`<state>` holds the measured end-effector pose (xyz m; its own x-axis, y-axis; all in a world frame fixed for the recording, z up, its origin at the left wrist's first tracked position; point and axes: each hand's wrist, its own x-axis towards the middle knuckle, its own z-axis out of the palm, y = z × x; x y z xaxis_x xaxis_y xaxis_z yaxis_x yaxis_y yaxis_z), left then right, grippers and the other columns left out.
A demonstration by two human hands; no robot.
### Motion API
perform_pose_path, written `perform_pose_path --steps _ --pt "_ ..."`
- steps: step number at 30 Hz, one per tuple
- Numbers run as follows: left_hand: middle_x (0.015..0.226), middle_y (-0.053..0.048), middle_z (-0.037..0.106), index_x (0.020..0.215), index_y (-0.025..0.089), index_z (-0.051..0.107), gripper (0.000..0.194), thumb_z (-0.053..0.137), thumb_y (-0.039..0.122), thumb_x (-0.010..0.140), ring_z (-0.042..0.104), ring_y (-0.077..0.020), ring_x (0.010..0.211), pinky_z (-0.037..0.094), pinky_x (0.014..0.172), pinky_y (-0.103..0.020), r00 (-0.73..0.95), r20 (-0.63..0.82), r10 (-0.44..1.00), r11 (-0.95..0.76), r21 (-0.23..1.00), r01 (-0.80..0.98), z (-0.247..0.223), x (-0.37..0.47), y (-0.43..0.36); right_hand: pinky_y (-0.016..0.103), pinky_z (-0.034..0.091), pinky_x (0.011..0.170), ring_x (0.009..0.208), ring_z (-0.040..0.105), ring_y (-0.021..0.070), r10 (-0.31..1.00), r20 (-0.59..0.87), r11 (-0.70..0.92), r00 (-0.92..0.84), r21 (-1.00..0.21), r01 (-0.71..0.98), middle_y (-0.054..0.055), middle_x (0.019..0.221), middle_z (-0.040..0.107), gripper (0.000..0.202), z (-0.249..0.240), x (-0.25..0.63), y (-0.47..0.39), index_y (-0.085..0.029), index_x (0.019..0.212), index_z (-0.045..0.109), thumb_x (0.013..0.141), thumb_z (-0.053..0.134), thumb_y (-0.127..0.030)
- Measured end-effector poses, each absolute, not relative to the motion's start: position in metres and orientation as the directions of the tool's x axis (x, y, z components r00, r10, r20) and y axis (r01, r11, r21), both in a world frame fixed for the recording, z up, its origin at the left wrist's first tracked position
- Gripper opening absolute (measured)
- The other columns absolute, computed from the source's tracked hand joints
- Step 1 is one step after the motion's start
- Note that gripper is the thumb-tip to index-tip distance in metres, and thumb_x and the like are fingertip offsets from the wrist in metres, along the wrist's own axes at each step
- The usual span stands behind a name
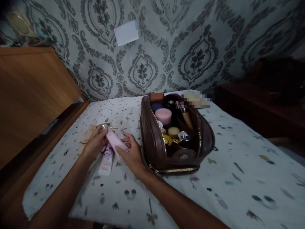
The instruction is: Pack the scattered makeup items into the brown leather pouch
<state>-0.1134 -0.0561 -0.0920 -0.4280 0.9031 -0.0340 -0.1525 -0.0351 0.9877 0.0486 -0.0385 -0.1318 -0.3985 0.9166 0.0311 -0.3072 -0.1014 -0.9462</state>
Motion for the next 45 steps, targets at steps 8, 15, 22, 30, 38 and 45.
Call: perform_pose_path --steps 8,15,22,30,38,45 --pt "0.092 -0.002 0.067 0.11 0.022 0.055 0.047 0.079 0.041 0.074 0.065 -0.0147 0.076 0.056 0.064 -0.026 -0.38 0.017 0.925 -0.125 0.957 -0.262 -0.092 -0.119 -0.061 0.025 0.045 0.061 0.073 0.064 0.0163 0.83 -0.178 -0.463 -0.529 -0.749 -0.474 0.004 0.086 0.072 0.048 -0.13 0.046 -0.039 -0.018 0.095 0.07 0.057 0.089 -0.041" --pt "0.101 -0.007 0.071 0.117 0.023 0.055 0.043 0.069 0.046 0.083 0.069 -0.0218 0.09 0.058 0.073 -0.035 -0.336 0.026 0.941 -0.124 0.953 -0.276 -0.09 -0.121 -0.066 0.024 0.041 0.056 0.063 0.065 0.0142 0.818 -0.148 -0.476 -0.556 -0.717 -0.509 0.006 0.083 0.074 0.048 -0.131 0.047 -0.04 -0.014 0.093 0.071 0.062 0.088 -0.045" --pt "0.1 -0.009 0.069 0.116 0.019 0.059 0.045 0.056 0.055 0.09 0.068 -0.0212 0.089 0.059 0.071 -0.034 -0.371 -0.003 0.929 -0.123 0.941 -0.315 -0.086 -0.129 -0.063 0.024 0.042 0.057 0.062 0.063 0.013 0.837 -0.142 -0.467 -0.528 -0.687 -0.556 0.005 0.079 0.073 0.047 -0.129 0.048 -0.039 -0.015 0.094 0.071 0.063 0.088 -0.047" --pt "0.084 -0.002 0.066 0.096 0.019 0.06 0.026 0.063 0.04 0.081 0.062 -0.0164 0.074 0.044 0.057 -0.024 -0.52 0.163 0.839 -0.032 0.967 0.251 -0.084 -0.151 -0.072 0.024 0.042 0.055 0.062 0.064 0.0135 0.844 -0.186 -0.481 -0.503 -0.677 -0.557 0.006 0.08 0.073 0.047 -0.132 0.047 -0.038 -0.016 0.092 0.07 0.061 0.089 -0.045" --pt "0.084 -0.003 0.069 0.08 0.022 0.06 0.016 0.052 0.033 0.089 0.063 -0.0223 0.081 0.039 0.067 -0.031 -0.22 0.091 0.971 0.167 0.399 0.902 -0.081 -0.137 -0.082 0.022 0.043 0.055 0.063 0.064 0.0126 0.847 -0.204 -0.489 -0.491 -0.662 -0.568 0.004 0.077 0.072 0.049 -0.136 0.047 -0.037 -0.016 0.093 0.07 0.06 0.09 -0.047" --pt "0.088 -0.003 0.071 0.087 0.025 0.055 0.009 0.049 0.029 0.093 0.064 -0.0239 0.083 0.035 0.065 -0.031 -0.225 0.015 0.974 0.212 0.273 0.938 -0.078 -0.128 -0.084 0.023 0.043 0.056 0.064 0.065 0.0132 0.846 -0.211 -0.5 -0.49 -0.636 -0.588 0.003 0.077 0.072 0.051 -0.137 0.046 -0.036 -0.016 0.093 0.069 0.058 0.091 -0.046"
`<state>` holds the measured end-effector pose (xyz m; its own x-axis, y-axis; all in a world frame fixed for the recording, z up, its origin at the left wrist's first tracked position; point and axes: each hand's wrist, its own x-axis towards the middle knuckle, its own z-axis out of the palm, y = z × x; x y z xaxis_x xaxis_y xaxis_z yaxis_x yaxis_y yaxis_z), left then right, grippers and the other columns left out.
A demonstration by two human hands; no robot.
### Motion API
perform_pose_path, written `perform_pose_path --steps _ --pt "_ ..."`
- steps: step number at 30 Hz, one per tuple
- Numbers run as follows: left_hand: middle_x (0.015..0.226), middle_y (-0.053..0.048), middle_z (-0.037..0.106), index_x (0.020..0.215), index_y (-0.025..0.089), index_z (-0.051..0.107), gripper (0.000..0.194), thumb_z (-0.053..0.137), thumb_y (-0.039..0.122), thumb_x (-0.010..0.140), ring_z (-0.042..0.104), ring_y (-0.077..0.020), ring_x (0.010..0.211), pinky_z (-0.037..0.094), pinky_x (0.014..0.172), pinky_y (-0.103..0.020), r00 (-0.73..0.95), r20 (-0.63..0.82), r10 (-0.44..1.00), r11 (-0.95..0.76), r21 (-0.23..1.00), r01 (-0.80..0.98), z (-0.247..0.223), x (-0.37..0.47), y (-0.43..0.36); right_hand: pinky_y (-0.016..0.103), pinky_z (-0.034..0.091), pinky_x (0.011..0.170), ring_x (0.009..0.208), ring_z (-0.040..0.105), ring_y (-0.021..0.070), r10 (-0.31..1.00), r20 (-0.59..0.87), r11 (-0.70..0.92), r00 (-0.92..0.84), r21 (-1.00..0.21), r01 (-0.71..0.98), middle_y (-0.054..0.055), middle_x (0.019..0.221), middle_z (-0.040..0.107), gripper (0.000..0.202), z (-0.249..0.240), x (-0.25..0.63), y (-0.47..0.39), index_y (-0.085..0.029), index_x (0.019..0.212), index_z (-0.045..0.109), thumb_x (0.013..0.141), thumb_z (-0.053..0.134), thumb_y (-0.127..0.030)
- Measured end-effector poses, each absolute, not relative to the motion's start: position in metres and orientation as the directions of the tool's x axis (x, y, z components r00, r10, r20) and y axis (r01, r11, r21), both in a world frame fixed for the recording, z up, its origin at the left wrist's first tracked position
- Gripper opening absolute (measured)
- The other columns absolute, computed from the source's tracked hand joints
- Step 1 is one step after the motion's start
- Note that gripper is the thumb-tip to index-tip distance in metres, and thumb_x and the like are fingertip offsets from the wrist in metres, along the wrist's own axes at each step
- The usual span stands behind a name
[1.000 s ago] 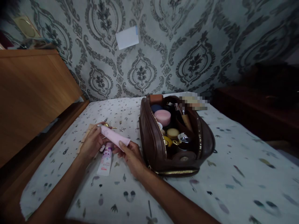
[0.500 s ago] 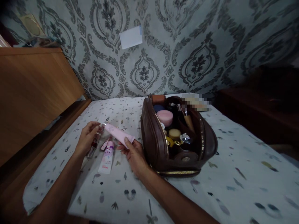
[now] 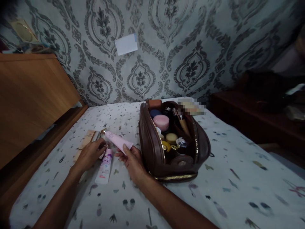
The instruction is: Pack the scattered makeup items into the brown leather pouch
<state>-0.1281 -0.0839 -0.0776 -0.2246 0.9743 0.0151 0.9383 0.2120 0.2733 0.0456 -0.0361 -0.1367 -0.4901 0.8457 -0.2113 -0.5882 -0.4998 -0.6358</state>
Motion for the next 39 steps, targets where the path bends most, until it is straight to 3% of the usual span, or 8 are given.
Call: perform_pose_path --steps 4,11,20,28,36,39 --pt "0.087 -0.003 0.07 0.09 0.025 0.055 0.012 0.047 0.032 0.095 0.064 -0.0237 0.082 0.037 0.066 -0.031 -0.209 0.072 0.975 0.173 0.335 0.926 -0.081 -0.128 -0.085 0.023 0.043 0.057 0.064 0.065 0.013 0.846 -0.215 -0.5 -0.488 -0.635 -0.589 0.003 0.077 0.072 0.053 -0.136 0.046 -0.037 -0.016 0.092 0.069 0.056 0.092 -0.047" --pt "0.1 -0.008 0.071 0.114 0.021 0.058 0.028 0.043 0.035 0.095 0.067 -0.0269 0.091 0.045 0.074 -0.035 -0.225 0.163 0.961 0.134 0.437 0.889 -0.086 -0.13 -0.084 0.022 0.041 0.056 0.062 0.065 0.0132 0.864 -0.178 -0.459 -0.471 -0.664 -0.59 0.003 0.078 0.072 0.06 -0.13 0.047 -0.041 -0.014 0.094 0.068 0.054 0.092 -0.051" --pt "0.098 -0.008 0.071 0.11 0.019 0.061 0.03 0.042 0.036 0.093 0.066 -0.0246 0.088 0.05 0.077 -0.037 -0.231 0.324 0.917 0.048 0.487 0.872 -0.089 -0.13 -0.083 0.023 0.04 0.054 0.061 0.065 0.0135 0.877 -0.083 -0.375 -0.473 -0.734 -0.566 0.005 0.083 0.071 0.058 -0.126 0.048 -0.044 -0.013 0.096 0.07 0.06 0.087 -0.055" --pt "0.103 -0.008 0.07 0.112 0.019 0.058 0.03 0.046 0.039 0.094 0.068 -0.0217 0.092 0.053 0.073 -0.031 -0.212 0.482 0.85 -0.121 0.571 0.812 -0.087 -0.126 -0.083 0.024 0.043 0.054 0.059 0.064 0.0133 0.896 0.018 -0.261 -0.445 -0.787 -0.558 0.004 0.083 0.069 0.052 -0.101 0.059 -0.052 -0.015 0.096 0.068 0.069 0.079 -0.057" --pt "0.086 -0.002 0.067 0.101 0.02 0.058 0.025 0.048 0.042 0.093 0.065 -0.0182 0.072 0.051 0.063 -0.028 -0.14 0.583 0.8 -0.2 0.479 0.855 -0.067 -0.104 -0.082 0.022 0.043 0.051 0.057 0.063 0.0107 0.879 0.137 -0.142 -0.457 -0.84 -0.524 0.005 0.087 0.067 0.047 -0.064 0.098 -0.069 -0.013 0.101 0.065 0.081 0.069 -0.055" --pt "0.076 -0.001 0.065 0.093 0.02 0.056 0.024 0.049 0.043 0.093 0.065 -0.0194 0.068 0.05 0.058 -0.027 -0.127 0.602 0.789 -0.228 0.479 0.848 -0.058 -0.096 -0.079 0.021 0.044 0.053 0.056 0.061 0.0103 0.865 0.182 -0.102 -0.467 -0.848 -0.52 0.003 0.077 0.066 0.046 -0.051 0.112 -0.078 -0.013 0.109 0.063 0.086 0.066 -0.052"
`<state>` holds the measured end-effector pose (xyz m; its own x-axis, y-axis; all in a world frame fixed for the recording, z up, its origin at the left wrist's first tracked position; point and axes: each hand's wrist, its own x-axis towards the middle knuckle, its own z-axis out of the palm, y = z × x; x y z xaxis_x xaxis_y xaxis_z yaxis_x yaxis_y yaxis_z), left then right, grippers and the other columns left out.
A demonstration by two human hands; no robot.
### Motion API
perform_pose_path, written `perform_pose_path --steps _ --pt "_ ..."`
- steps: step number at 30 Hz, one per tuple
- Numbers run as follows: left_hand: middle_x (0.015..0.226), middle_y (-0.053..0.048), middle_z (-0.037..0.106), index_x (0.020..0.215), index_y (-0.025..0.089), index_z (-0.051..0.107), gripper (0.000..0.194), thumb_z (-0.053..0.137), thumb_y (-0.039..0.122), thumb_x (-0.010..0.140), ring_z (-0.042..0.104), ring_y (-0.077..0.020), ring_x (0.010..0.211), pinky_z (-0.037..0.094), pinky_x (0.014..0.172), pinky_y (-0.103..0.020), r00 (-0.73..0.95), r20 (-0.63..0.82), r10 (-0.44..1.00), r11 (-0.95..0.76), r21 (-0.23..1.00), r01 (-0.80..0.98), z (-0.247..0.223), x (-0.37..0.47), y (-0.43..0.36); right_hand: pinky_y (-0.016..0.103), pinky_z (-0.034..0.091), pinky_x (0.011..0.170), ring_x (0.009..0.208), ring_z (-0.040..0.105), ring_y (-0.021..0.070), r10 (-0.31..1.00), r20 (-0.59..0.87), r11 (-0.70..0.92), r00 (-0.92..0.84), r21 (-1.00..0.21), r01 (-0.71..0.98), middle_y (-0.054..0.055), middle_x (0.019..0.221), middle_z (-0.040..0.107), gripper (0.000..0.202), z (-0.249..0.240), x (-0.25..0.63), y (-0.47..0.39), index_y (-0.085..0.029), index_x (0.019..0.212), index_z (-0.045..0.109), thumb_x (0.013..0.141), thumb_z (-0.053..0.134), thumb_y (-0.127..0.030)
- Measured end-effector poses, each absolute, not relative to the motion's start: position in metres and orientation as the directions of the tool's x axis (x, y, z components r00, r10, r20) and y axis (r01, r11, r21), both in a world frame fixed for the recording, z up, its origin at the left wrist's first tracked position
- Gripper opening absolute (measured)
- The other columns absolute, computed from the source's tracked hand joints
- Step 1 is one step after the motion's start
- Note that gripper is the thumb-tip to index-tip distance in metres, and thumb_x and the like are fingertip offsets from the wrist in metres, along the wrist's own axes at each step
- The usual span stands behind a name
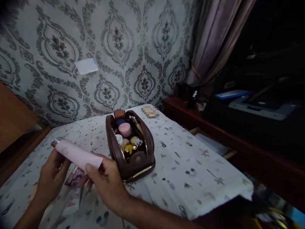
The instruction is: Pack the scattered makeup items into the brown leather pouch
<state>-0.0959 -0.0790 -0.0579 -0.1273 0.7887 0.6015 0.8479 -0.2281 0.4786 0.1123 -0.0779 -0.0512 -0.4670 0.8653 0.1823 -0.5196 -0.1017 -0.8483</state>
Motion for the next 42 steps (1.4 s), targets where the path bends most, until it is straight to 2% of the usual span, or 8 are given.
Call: perform_pose_path --steps 2,5,10,15,18,26,34,42 --pt "0.077 -0.002 0.066 0.092 0.02 0.056 0.025 0.049 0.043 0.093 0.066 -0.0209 0.069 0.051 0.059 -0.029 -0.105 0.626 0.772 -0.243 0.444 0.863 -0.052 -0.09 -0.076 0.021 0.045 0.054 0.056 0.059 0.0099 0.862 0.215 -0.062 -0.459 -0.854 -0.516 0.002 0.07 0.066 0.044 -0.042 0.123 -0.082 -0.012 0.112 0.062 0.09 0.063 -0.05" --pt "0.101 -0.009 0.07 0.108 0.018 0.06 0.028 0.048 0.038 0.094 0.069 -0.0258 0.092 0.055 0.076 -0.036 0.027 0.664 0.748 -0.345 0.353 0.869 -0.042 -0.076 -0.07 0.02 0.044 0.053 0.054 0.056 0.0088 0.864 0.259 0.001 -0.432 -0.859 -0.512 0.002 0.065 0.067 0.037 -0.027 0.144 -0.082 -0.013 0.103 0.063 0.093 0.06 -0.048" --pt "0.131 -0.013 0.057 0.135 0.021 0.047 0.04 0.046 0.021 0.095 0.057 -0.0261 0.124 0.049 0.104 -0.043 0.31 0.694 0.65 -0.579 0.186 0.794 -0.021 -0.039 -0.06 0.018 0.042 0.05 0.05 0.053 0.0076 0.904 0.288 0.129 -0.315 -0.888 -0.441 0.003 0.064 0.069 0.03 -0.004 0.188 -0.073 -0.015 0.096 0.063 0.098 0.056 -0.044" --pt "0.142 -0.015 0.052 0.147 0.023 0.035 0.053 0.044 0.013 0.096 0.048 -0.0298 0.136 0.05 0.106 -0.048 0.518 0.663 0.541 -0.65 -0.061 0.758 -0.016 -0.01 -0.047 0.02 0.045 0.049 0.052 0.057 0.0104 0.9 0.405 0.36 -0.158 -0.898 -0.252 0.003 0.064 0.068 0.029 0.021 0.23 -0.06 -0.016 0.091 0.065 0.096 0.059 -0.044" --pt "0.136 -0.015 0.058 0.146 0.022 0.041 0.054 0.039 0.006 0.095 0.048 -0.0314 0.136 0.049 0.106 -0.051 0.588 0.605 0.537 -0.636 -0.168 0.753 -0.022 -0.003 -0.04 0.022 0.046 0.048 0.054 0.06 0.0126 0.862 0.501 0.495 -0.082 -0.865 -0.088 0.002 0.065 0.067 0.031 0.032 0.248 -0.052 -0.018 0.088 0.065 0.096 0.058 -0.046" --pt "0.147 -0.011 0.052 0.142 0.023 0.046 0.051 0.037 0.006 0.095 0.041 -0.0267 0.142 0.042 0.113 -0.048 0.579 0.527 0.622 -0.636 -0.091 0.766 -0.026 -0.006 -0.041 0.024 0.041 0.054 0.054 0.056 0.0118 0.706 0.693 0.678 -0.146 -0.6 0.425 -0.001 0.063 0.064 0.034 0.039 0.272 -0.02 -0.019 0.082 0.062 0.1 0.05 -0.045" --pt "0.145 -0.01 0.053 0.141 0.021 0.045 0.053 0.037 0.0 0.093 0.039 -0.0219 0.143 0.04 0.115 -0.042 0.558 0.562 0.61 -0.643 -0.06 0.764 -0.035 -0.002 -0.043 0.025 0.031 0.057 0.054 0.048 0.0099 0.675 0.661 0.697 -0.328 -0.424 0.578 -0.002 0.061 0.057 0.033 0.042 0.269 0.01 -0.019 0.07 0.051 0.099 0.046 -0.033" --pt "0.148 -0.012 0.05 0.146 0.022 0.04 0.058 0.037 0.0 0.092 0.039 -0.0235 0.144 0.044 0.113 -0.043 0.518 0.601 0.609 -0.612 -0.06 0.789 -0.044 -0.003 -0.044 0.025 0.025 0.057 0.054 0.05 0.0114 0.686 0.609 0.697 -0.397 -0.395 0.598 -0.001 0.06 0.056 0.029 0.052 0.261 0.029 -0.018 0.074 0.057 0.098 0.049 -0.034"
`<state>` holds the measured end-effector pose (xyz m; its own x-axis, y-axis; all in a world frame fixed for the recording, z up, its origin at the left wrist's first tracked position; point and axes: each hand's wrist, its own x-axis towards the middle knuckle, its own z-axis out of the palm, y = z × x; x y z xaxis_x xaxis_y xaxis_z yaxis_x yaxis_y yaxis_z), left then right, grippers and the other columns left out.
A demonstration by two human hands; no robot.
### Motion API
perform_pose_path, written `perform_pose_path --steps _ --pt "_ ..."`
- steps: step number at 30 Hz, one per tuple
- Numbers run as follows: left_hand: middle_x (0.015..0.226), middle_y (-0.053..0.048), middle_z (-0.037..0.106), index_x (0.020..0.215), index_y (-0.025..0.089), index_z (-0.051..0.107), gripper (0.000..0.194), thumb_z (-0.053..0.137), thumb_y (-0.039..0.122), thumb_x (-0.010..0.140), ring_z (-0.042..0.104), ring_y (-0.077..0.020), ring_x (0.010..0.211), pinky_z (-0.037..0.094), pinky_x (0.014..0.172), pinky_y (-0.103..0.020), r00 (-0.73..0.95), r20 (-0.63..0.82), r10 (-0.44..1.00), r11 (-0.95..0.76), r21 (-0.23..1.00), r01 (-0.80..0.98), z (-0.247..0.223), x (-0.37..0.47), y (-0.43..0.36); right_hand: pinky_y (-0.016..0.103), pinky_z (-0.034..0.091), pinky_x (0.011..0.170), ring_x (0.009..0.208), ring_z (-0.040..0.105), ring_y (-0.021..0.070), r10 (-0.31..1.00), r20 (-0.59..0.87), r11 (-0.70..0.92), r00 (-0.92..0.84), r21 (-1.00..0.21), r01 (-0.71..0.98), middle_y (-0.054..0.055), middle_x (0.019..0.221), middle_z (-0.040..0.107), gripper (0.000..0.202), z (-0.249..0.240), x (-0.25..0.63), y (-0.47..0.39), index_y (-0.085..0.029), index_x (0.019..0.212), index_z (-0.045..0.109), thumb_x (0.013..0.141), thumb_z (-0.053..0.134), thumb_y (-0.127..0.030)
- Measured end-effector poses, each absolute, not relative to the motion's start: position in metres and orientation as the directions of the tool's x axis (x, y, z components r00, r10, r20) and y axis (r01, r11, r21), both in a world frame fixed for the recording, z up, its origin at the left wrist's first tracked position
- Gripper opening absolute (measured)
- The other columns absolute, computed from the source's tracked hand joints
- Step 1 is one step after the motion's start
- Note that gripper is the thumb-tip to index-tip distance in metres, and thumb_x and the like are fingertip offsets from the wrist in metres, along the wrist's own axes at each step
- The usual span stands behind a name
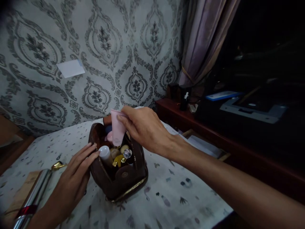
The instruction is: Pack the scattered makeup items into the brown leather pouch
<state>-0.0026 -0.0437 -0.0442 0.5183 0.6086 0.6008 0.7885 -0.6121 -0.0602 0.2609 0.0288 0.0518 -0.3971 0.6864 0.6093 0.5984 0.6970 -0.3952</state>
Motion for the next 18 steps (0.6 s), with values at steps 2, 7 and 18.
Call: perform_pose_path --steps 2,7,18 --pt "0.147 -0.011 0.052 0.147 0.023 0.041 0.06 0.038 0.0 0.092 0.041 -0.0232 0.143 0.045 0.112 -0.042 0.513 0.621 0.593 -0.608 -0.072 0.79 -0.046 -0.004 -0.043 0.026 0.025 0.056 0.054 0.05 0.0122 0.688 0.606 0.693 -0.4 -0.384 0.61 -0.001 0.06 0.056 0.029 0.053 0.26 0.034 -0.018 0.076 0.058 0.098 0.048 -0.033" --pt "0.146 -0.01 0.053 0.147 0.026 0.042 0.06 0.041 0.003 0.092 0.044 -0.0244 0.141 0.048 0.11 -0.04 0.513 0.637 0.576 -0.607 -0.088 0.79 -0.049 -0.008 -0.041 0.025 0.024 0.056 0.054 0.048 0.012 0.689 0.609 0.682 -0.392 -0.362 0.636 -0.001 0.059 0.055 0.033 0.053 0.255 0.044 -0.018 0.073 0.056 0.1 0.044 -0.034" --pt "0.151 -0.011 0.049 0.15 0.026 0.039 0.064 0.045 0.002 0.091 0.041 -0.026 0.143 0.047 0.112 -0.041 0.519 0.61 0.599 -0.607 -0.076 0.791 -0.051 -0.008 -0.043 0.023 0.031 0.062 0.064 0.054 0.0125 0.692 0.63 0.701 -0.353 -0.468 0.538 0.0 0.067 0.06 0.025 0.043 0.229 0.074 -0.015 0.081 0.06 0.1 0.046 -0.025"
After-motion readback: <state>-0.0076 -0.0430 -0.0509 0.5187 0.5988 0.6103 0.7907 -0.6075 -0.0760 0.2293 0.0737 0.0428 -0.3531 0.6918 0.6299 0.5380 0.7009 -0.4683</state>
